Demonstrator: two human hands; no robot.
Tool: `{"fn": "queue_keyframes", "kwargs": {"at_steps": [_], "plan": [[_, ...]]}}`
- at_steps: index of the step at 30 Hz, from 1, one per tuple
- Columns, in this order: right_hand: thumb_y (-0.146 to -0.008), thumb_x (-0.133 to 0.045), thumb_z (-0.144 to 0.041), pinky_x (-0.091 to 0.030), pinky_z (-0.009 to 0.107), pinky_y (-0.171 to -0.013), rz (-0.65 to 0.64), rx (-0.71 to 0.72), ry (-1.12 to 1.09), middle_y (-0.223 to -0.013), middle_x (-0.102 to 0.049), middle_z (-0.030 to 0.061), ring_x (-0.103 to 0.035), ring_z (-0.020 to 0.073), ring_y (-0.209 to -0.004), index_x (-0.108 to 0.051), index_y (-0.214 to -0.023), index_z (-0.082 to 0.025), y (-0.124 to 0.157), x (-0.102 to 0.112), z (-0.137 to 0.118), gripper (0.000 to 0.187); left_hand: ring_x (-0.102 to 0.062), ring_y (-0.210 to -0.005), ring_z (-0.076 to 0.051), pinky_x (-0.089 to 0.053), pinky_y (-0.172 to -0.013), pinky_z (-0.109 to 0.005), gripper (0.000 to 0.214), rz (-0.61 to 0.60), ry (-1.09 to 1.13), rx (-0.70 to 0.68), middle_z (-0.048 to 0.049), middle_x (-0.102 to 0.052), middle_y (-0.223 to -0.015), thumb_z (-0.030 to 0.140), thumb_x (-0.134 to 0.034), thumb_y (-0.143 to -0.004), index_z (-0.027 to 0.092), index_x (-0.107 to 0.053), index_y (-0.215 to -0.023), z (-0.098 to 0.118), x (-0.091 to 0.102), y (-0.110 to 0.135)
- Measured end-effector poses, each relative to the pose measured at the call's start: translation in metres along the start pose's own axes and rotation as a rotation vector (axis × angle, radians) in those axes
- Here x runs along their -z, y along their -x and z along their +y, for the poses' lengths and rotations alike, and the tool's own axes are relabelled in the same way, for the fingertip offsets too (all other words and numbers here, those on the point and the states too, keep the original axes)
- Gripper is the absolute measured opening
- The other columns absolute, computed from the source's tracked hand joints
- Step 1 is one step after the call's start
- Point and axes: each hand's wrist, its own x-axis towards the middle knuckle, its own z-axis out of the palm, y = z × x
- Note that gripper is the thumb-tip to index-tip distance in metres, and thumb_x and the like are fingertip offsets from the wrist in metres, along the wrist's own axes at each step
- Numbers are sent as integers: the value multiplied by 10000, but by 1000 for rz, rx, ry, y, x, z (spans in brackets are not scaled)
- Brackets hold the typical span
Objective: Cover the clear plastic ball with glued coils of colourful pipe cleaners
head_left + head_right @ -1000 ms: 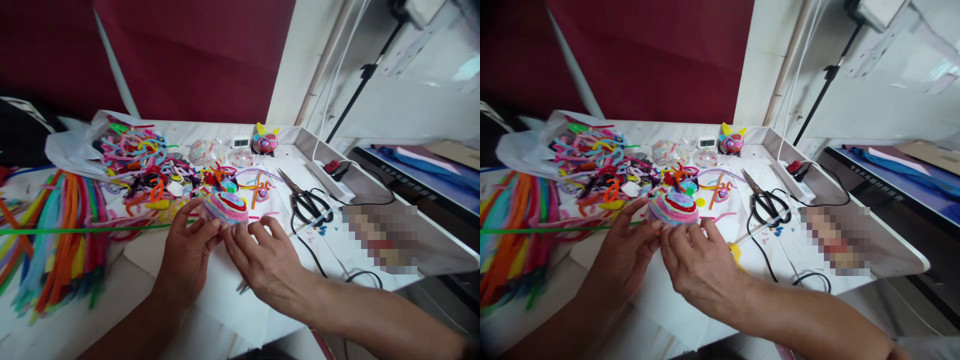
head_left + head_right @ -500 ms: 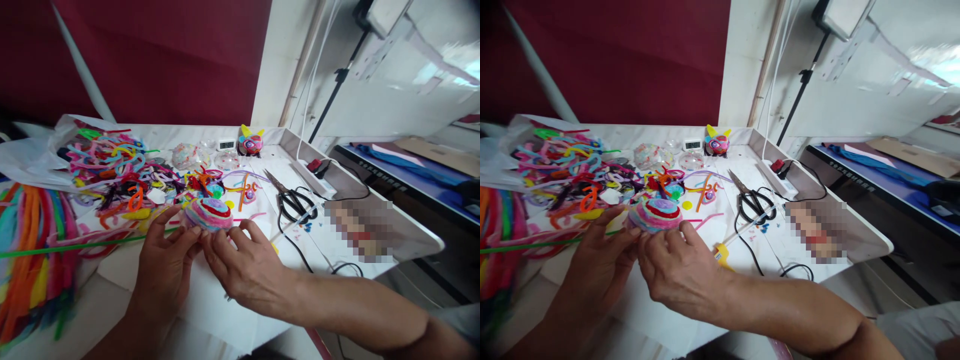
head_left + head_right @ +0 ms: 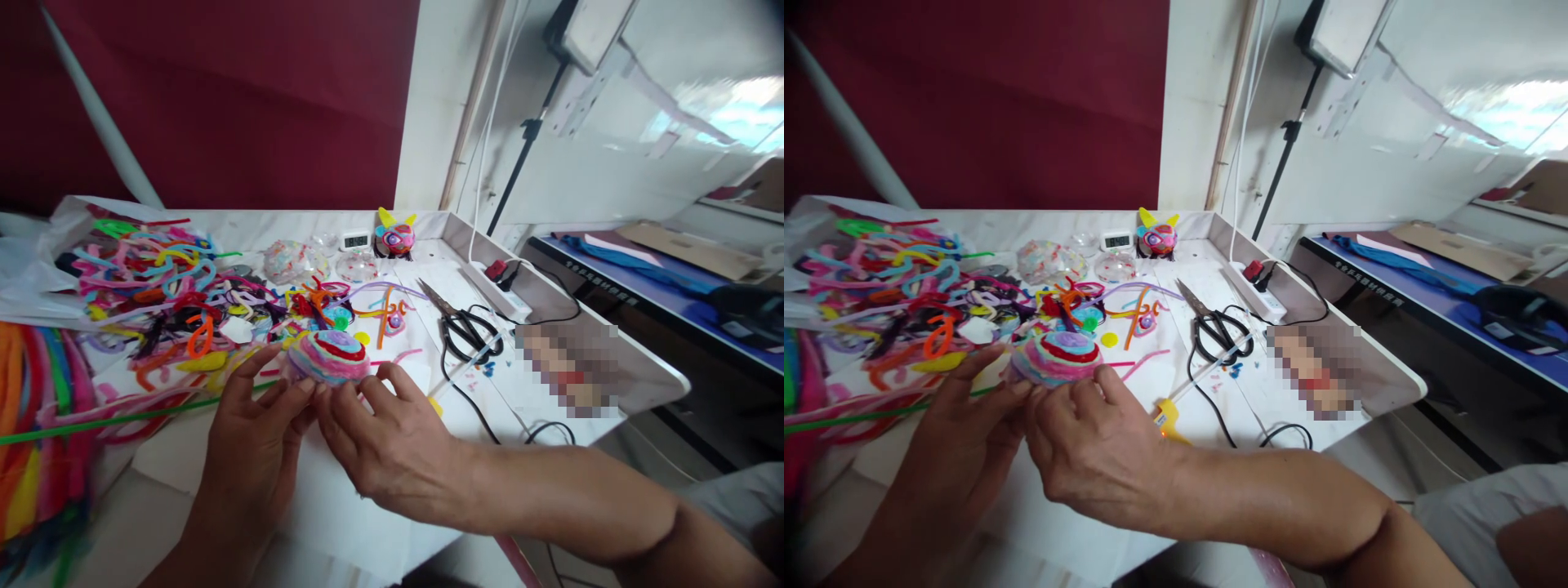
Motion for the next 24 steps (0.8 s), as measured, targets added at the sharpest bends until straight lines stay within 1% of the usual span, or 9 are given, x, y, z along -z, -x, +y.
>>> {"fn": "queue_keyframes", "kwargs": {"at_steps": [8,13,18,24], "plan": [[-954,-432,-115,-371,414,-677,24,12,1,-1003,-650,90,-538,211,-733,-594,-1223,-35,-1,-1,0,325,-647,-617,-117,-553,-549,-175,547,25,-14,-3,35,-704,-725,112,-826,-536,298,-639,-1016,1,-1,1],[-956,-425,-116,-366,406,-663,34,29,13,-982,-652,96,-546,209,-735,-597,-1220,-26,0,-2,2,328,-643,-628,-104,-538,-564,-150,593,34,-18,-6,29,-704,-711,130,-850,-503,283,-624,-1030,3,-3,4],[-956,-417,-119,-364,410,-666,46,27,24,-966,-656,102,-549,212,-736,-614,-1181,-28,0,-1,2,313,-616,-562,-91,-512,-520,-136,659,16,-20,-5,49,-686,-647,105,-845,-458,259,-601,-1051,5,-4,5],[-963,-390,-114,-385,419,-664,48,43,16,-986,-656,112,-547,208,-728,-614,-1168,-30,-1,-1,2,315,-628,-569,-93,-525,-544,-140,665,26,-32,2,39,-698,-645,110,-838,-466,265,-598,-1066,6,-5,7]]}}
